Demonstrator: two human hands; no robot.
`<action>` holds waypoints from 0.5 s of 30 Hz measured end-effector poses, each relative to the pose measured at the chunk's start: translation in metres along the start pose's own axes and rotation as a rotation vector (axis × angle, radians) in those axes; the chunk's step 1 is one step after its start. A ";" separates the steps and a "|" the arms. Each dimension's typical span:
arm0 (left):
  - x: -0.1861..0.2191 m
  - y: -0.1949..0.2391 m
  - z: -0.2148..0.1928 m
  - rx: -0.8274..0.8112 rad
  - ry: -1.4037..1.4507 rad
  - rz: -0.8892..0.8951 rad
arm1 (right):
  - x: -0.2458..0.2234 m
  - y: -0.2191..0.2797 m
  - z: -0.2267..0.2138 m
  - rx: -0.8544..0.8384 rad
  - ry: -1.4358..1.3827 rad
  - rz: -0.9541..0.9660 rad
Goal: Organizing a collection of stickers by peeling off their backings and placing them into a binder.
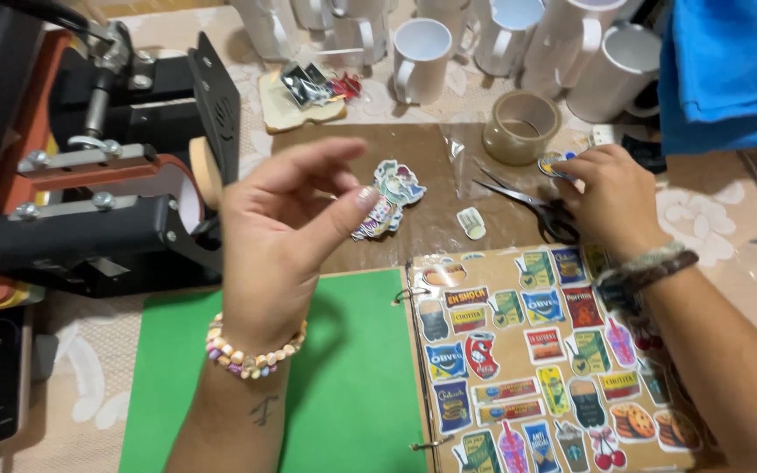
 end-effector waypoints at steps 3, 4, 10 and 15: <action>-0.013 -0.003 0.014 -0.146 0.149 -0.081 | -0.080 -0.017 -0.071 0.203 -0.453 -0.131; -0.015 -0.002 0.014 -0.143 0.147 -0.084 | -0.105 -0.021 -0.090 0.200 -0.455 -0.131; -0.018 0.002 0.026 -0.237 0.045 -0.101 | -0.176 -0.035 -0.134 -0.041 -1.297 0.177; -0.018 0.003 0.029 -0.261 0.063 -0.064 | -0.193 -0.037 -0.125 -0.119 -1.490 0.273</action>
Point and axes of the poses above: each hand's wrist, its own y-axis away from the middle knuckle, its own z-axis out of the palm, x = y × z, the point moved 8 cm from there along -y, towards the middle knuckle, and after that the axes turned 9 degrees about -y, right-handed, at the moved point
